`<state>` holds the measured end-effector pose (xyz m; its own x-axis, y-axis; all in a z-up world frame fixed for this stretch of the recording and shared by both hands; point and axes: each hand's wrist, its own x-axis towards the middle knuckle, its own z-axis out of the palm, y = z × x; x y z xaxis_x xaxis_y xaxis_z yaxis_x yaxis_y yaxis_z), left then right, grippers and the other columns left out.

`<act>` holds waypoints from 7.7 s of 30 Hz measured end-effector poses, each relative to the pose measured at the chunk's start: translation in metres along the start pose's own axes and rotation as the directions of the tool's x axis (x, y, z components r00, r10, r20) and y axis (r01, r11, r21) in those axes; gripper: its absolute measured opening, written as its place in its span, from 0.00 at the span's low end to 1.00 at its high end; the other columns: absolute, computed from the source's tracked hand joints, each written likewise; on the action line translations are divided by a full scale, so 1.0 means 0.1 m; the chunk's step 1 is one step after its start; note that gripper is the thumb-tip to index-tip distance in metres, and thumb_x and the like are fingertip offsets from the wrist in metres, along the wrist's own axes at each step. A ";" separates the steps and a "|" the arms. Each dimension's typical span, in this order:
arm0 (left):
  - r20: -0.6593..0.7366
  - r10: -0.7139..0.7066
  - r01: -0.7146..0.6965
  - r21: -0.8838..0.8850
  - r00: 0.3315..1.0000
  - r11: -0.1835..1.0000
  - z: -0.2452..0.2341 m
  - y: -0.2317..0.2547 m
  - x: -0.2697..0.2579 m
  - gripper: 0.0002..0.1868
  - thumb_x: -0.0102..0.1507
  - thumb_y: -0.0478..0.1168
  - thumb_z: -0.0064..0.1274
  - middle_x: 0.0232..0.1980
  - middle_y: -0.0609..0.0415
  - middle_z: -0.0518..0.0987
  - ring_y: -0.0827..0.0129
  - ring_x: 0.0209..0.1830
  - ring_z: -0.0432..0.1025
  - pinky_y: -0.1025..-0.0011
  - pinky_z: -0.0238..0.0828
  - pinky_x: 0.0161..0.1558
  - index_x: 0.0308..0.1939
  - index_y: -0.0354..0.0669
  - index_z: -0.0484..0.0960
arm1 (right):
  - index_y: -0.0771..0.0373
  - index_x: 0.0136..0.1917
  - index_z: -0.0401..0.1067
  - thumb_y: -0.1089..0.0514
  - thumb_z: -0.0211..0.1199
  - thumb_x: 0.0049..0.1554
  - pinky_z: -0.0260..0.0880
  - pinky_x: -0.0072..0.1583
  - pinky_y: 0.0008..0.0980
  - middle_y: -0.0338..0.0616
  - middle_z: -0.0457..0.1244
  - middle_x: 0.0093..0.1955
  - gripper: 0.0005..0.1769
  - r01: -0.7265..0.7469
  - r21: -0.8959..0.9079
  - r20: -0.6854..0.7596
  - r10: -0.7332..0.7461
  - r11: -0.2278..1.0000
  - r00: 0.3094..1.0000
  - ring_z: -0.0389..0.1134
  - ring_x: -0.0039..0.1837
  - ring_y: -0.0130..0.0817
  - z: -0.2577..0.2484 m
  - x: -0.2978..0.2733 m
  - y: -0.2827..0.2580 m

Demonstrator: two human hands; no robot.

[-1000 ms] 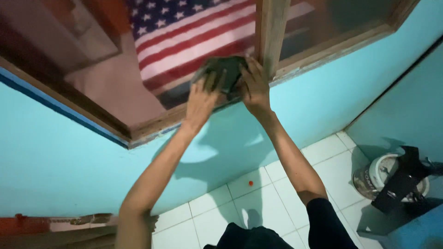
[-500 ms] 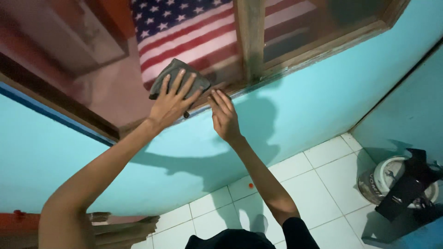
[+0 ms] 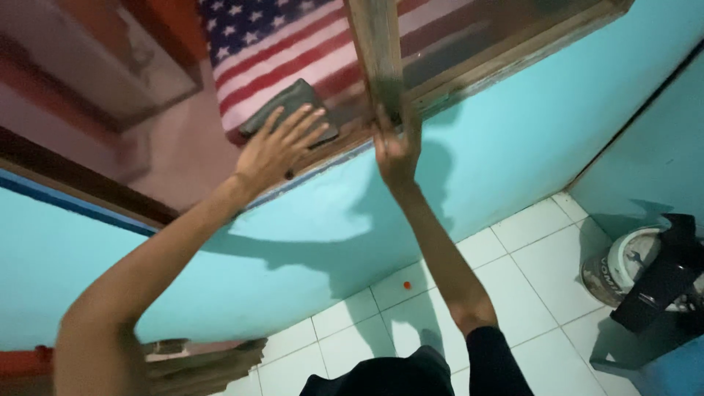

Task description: The person wipes a window pane with a dark cloth using both hands in repeated vertical and horizontal strokes. The person also wipes the wooden window frame and sill. The person folds the cloth and continues wiping the glass.

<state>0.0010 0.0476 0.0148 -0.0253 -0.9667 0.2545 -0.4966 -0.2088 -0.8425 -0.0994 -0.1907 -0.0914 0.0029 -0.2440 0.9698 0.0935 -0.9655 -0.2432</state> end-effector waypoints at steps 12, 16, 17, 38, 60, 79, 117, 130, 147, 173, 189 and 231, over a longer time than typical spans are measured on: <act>0.148 -0.040 0.024 0.105 0.988 0.994 0.04 0.12 -0.09 0.41 0.66 0.60 0.50 0.87 0.66 0.51 0.67 0.85 0.49 0.54 0.56 0.75 0.81 0.75 0.51 | 0.57 0.68 0.75 0.49 0.78 0.55 0.73 0.61 0.52 0.61 0.60 0.67 0.30 0.035 0.098 0.143 -0.049 0.995 0.988 0.68 0.63 0.58 -0.02 0.25 0.46; 0.109 0.036 -0.046 0.088 0.993 0.995 0.08 0.25 0.34 0.38 0.66 0.57 0.48 0.87 0.66 0.47 0.69 0.86 0.43 0.53 0.49 0.78 0.80 0.73 0.54 | 0.56 0.68 0.75 0.52 0.80 0.53 0.71 0.62 0.54 0.62 0.59 0.67 0.31 0.006 0.122 0.175 -0.027 0.993 0.984 0.66 0.65 0.60 0.00 0.23 0.51; 0.137 0.063 -0.078 0.111 0.989 0.991 0.08 0.21 0.40 0.41 0.66 0.58 0.48 0.87 0.67 0.45 0.69 0.87 0.40 0.53 0.46 0.80 0.82 0.73 0.49 | 0.58 0.67 0.75 0.56 0.80 0.53 0.71 0.63 0.56 0.63 0.59 0.66 0.30 0.000 0.126 0.164 -0.021 0.992 0.986 0.66 0.66 0.60 0.03 0.26 0.48; -0.199 -0.089 0.039 -0.243 0.976 0.969 0.27 0.40 0.89 0.22 0.75 0.47 0.44 0.78 0.51 0.68 0.58 0.80 0.59 0.53 0.51 0.77 0.72 0.49 0.72 | 0.55 0.73 0.69 0.62 0.75 0.56 0.69 0.61 0.59 0.60 0.52 0.72 0.34 -0.036 0.175 0.186 0.003 0.984 0.983 0.59 0.70 0.60 0.11 0.14 0.50; 0.176 -0.621 0.224 -0.975 0.764 -0.001 -0.37 0.81 0.76 0.18 0.78 0.46 0.33 0.61 0.47 0.76 0.59 0.61 0.73 0.63 0.66 0.63 0.63 0.40 0.71 | 0.59 0.75 0.64 0.59 0.72 0.64 0.64 0.74 0.50 0.54 0.58 0.72 0.30 -0.078 0.358 0.261 -0.020 0.931 0.965 0.60 0.74 0.54 -0.09 0.38 0.71; 0.207 -0.894 0.351 -0.934 0.398 -0.060 -1.05 2.36 0.52 0.16 0.73 0.33 0.40 0.70 0.41 0.72 0.43 0.70 0.66 0.49 0.65 0.68 0.64 0.33 0.71 | 0.61 0.45 0.80 0.59 0.68 0.61 0.71 0.46 0.39 0.46 0.70 0.39 0.04 -0.497 0.507 0.738 -0.056 0.704 0.673 0.72 0.42 0.46 -1.01 0.17 -0.09; 0.279 -0.872 0.514 -0.857 0.403 -0.037 -0.92 1.34 0.36 0.18 0.62 0.27 0.61 0.40 0.44 0.76 0.44 0.42 0.76 0.53 0.74 0.43 0.54 0.42 0.75 | 0.59 0.59 0.74 0.55 0.73 0.56 0.64 0.58 0.45 0.45 0.67 0.58 0.19 0.147 0.368 0.355 -0.284 0.918 0.891 0.69 0.57 0.44 -0.59 -0.13 -0.21; 0.395 -0.809 0.431 -0.880 0.435 -0.198 -0.69 1.26 0.63 0.18 0.63 0.32 0.63 0.45 0.41 0.82 0.47 0.46 0.79 0.55 0.77 0.44 0.55 0.41 0.75 | 0.53 0.65 0.73 0.43 0.70 0.58 0.56 0.67 0.53 0.59 0.53 0.74 0.25 0.041 0.181 0.318 -0.098 0.983 0.943 0.56 0.74 0.58 -0.66 -0.44 -0.25; 0.327 -0.905 0.436 -0.880 0.271 -0.187 -0.73 0.86 0.22 0.15 0.66 0.31 0.61 0.43 0.45 0.83 0.48 0.46 0.79 0.55 0.78 0.46 0.54 0.44 0.76 | 0.58 0.59 0.69 0.53 0.51 0.67 0.53 0.69 0.59 0.51 0.63 0.57 0.11 0.279 0.307 0.150 -0.335 0.910 0.930 0.67 0.63 0.47 0.00 0.07 -0.43; -0.088 -0.969 0.438 -0.880 0.232 0.185 -0.49 0.89 -0.09 0.07 0.70 0.32 0.50 0.51 0.52 0.81 0.50 0.59 0.72 0.54 0.65 0.61 0.51 0.42 0.79 | 0.52 0.54 0.78 0.66 0.71 0.48 0.54 0.60 0.50 0.50 0.62 0.55 0.20 0.308 -0.182 0.365 -0.227 0.934 0.903 0.63 0.53 0.43 0.21 0.10 -0.24; -0.326 -0.854 0.009 -0.933 0.406 0.361 -0.50 0.21 -0.58 0.10 0.70 0.41 0.50 0.48 0.54 0.83 0.53 0.52 0.76 0.57 0.70 0.54 0.38 0.46 0.85 | 0.54 0.74 0.59 0.54 0.50 0.68 0.40 0.75 0.56 0.60 0.44 0.77 0.21 -0.264 -0.168 0.191 0.294 0.950 0.937 0.43 0.76 0.63 0.81 -0.27 -2.02; -0.258 -0.838 -0.391 -0.919 0.480 0.059 -0.65 0.49 -0.82 0.09 0.64 0.25 0.50 0.45 0.50 0.86 0.52 0.44 0.81 0.60 0.80 0.46 0.39 0.38 0.85 | 0.62 0.54 0.76 0.63 0.61 0.56 0.70 0.58 0.62 0.64 0.61 0.61 0.12 -0.180 -0.508 0.610 0.500 0.842 0.615 0.64 0.62 0.69 -0.05 0.06 -0.46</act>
<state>-0.0776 0.1262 -0.0166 0.1799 -0.2509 0.9512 -0.8166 0.5010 0.2866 -0.1088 -0.1480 -0.0746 0.6558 -0.5770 0.4867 -0.4280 -0.8154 -0.3899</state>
